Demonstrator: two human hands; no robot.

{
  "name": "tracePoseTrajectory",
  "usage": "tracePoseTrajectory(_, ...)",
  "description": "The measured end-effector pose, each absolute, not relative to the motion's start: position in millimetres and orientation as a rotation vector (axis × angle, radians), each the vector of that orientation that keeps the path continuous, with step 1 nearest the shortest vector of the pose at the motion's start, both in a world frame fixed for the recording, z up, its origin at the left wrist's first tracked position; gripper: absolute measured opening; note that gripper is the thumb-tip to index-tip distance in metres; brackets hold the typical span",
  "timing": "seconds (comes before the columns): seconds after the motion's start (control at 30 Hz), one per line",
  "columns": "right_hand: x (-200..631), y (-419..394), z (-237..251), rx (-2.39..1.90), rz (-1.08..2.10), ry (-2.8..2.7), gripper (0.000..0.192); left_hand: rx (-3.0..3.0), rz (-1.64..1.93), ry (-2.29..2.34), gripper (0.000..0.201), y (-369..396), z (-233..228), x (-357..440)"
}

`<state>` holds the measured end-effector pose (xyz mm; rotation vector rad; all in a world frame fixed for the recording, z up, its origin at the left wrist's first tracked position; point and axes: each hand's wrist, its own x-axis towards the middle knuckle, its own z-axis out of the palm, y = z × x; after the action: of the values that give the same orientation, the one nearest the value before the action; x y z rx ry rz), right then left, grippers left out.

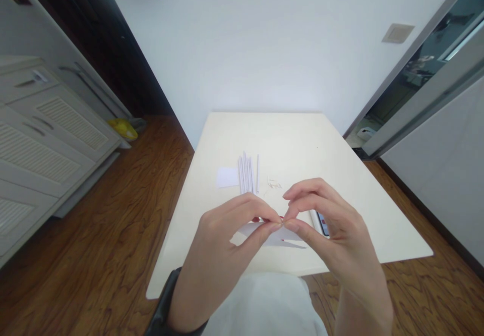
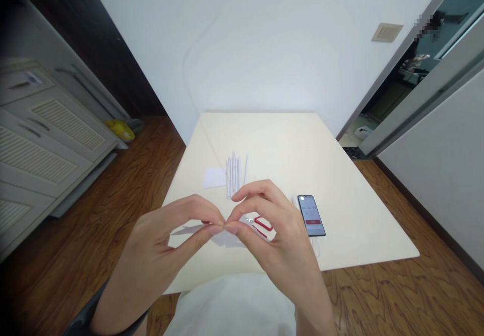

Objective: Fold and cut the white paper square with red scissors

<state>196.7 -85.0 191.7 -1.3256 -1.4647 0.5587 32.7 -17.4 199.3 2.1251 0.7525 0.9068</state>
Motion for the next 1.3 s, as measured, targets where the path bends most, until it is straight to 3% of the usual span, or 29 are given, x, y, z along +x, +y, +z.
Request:
tracePoseTrajectory(0.53, 188, -82, 186, -1.297, 0.495, -1.377, 0.004, 2.117, 0.972, 0.818, 0.015, -18, 199, 35)
tracePoseTrajectory(0.9, 184, -83, 188, -1.285, 0.511, -1.367, 0.014, 2.094, 1.005, 0.798, 0.017, -22, 200, 34)
tracePoseTrajectory(1.3, 184, -92, 194, -1.408, 0.295, -1.368, 0.014, 2.169, 1.076, 0.771, 0.016, -24, 201, 44)
